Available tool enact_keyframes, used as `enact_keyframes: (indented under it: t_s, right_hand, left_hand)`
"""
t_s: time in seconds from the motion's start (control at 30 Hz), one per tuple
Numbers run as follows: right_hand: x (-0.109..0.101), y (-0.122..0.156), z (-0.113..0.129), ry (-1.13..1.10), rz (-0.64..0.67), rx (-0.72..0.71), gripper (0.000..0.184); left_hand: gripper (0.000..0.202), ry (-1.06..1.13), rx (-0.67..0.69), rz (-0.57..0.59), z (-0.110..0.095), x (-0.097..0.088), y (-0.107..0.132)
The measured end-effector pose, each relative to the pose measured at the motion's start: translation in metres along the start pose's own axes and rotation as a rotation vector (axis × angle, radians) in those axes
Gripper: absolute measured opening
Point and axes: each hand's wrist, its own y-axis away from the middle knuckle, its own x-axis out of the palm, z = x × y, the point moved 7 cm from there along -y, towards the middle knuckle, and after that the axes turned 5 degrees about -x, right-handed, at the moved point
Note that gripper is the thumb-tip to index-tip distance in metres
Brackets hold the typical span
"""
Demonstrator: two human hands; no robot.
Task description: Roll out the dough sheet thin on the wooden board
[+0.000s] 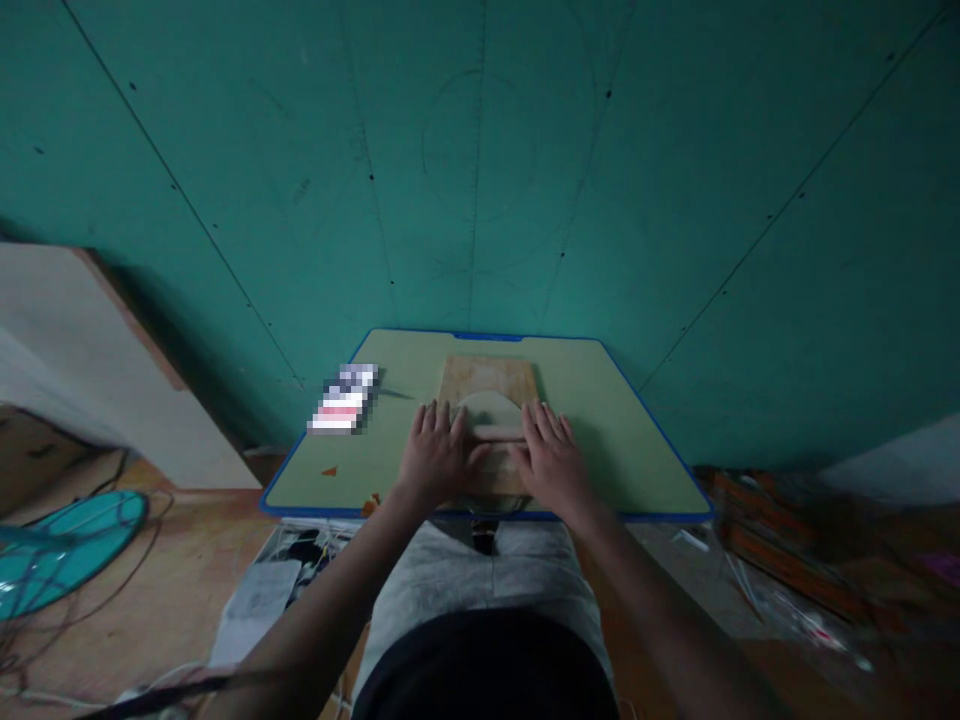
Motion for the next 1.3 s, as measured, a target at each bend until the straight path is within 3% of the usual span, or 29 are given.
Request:
enact_keyframes:
  t_s: [0.13, 0.3, 0.43, 0.57, 0.7, 0.97, 1.3]
  right_hand:
    - [0.008, -0.034, -0.011, -0.012, 0.220, -0.027, 0.068]
    - [0.019, -0.075, -0.025, -0.005, 0.345, 0.093, 0.062]
    - [0.021, -0.101, -0.030, 0.004, 0.300, 0.140, 0.054]
    - [0.018, -0.114, -0.037, -0.057, 0.246, 0.255, 0.050]
    - [0.015, -0.118, -0.039, -0.065, 0.245, 0.274, 0.042]
    - [0.015, -0.111, -0.034, -0.050, 0.283, 0.260, 0.047]
    - [0.007, -0.090, -0.022, 0.020, 0.181, 0.235, 0.045]
  left_hand:
    - [0.071, -0.014, -0.019, 0.095, 0.006, 0.004, -0.030]
    - [0.067, 0.026, -0.099, 0.128, 0.015, 0.012, -0.069]
    - [0.059, 0.067, -0.123, 0.136, 0.021, 0.017, -0.095]
    - [0.045, 0.110, -0.150, 0.070, 0.027, 0.013, -0.112]
    - [0.040, 0.090, -0.183, 0.050, 0.028, 0.009, -0.114]
    - [0.043, 0.064, -0.239, 0.100, 0.027, 0.007, -0.103]
    - [0.043, 0.069, -0.209, 0.085, 0.021, 0.011, -0.086]
